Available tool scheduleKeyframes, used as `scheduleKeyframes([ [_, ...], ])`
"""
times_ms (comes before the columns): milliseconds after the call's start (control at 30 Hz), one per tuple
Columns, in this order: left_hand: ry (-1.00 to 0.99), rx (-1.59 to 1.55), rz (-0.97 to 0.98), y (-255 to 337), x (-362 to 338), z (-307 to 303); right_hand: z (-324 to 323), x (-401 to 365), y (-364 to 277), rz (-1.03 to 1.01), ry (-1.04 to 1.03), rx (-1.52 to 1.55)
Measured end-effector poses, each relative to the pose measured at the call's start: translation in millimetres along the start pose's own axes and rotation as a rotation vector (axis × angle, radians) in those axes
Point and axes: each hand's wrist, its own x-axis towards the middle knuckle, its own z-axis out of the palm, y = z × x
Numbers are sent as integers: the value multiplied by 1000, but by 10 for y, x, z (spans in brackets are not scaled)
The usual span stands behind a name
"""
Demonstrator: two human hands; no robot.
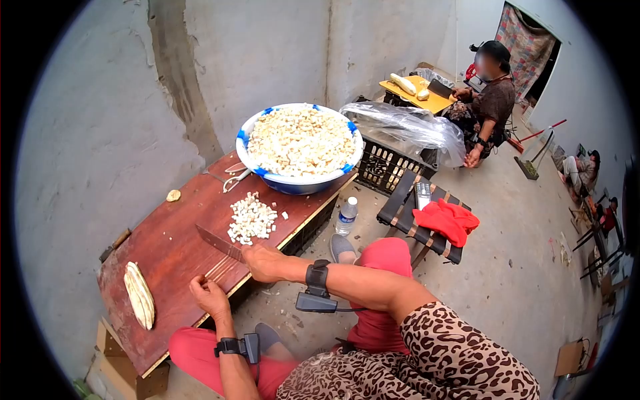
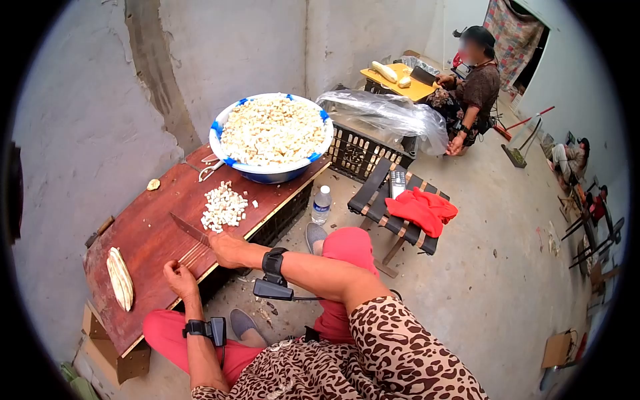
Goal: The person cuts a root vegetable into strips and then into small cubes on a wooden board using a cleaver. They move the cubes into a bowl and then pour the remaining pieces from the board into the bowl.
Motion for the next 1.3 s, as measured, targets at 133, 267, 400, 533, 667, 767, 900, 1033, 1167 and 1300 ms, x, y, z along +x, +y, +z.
scheduleKeyframes([
  [133, -56, 24, -19, -7, 9, -13, -6, -16, -43, 38, -31, -8],
  [267, -61, 30, 6, -16, 8, -12, 46, 29, -34, 49, -57, -16],
  [400, -63, 50, 37, 8, 6, -5, 67, 108, 33, -32, -92, -43],
  [533, -85, 73, 45, -13, 10, -6, 55, 168, 68, -66, -107, -84],
  [667, -105, 91, 54, -59, 30, 4, 106, 127, 73, -18, -94, -59],
  [767, -129, 122, 56, -68, 39, -9, 253, 122, 121, -167, 57, -58],
  [900, -161, 160, 39, -81, 84, -30, 306, 162, 162, -207, 56, -97],
  [1033, -247, 214, 77, -74, 160, -62, 220, 186, 145, -157, -9, -87],
  [1167, -437, -45, -248, -229, 487, -24, 157, 192, 117, -96, -45, -48],
  [1300, -492, -193, -387, -150, 810, 96, 126, 228, 97, -26, -12, 6],
])
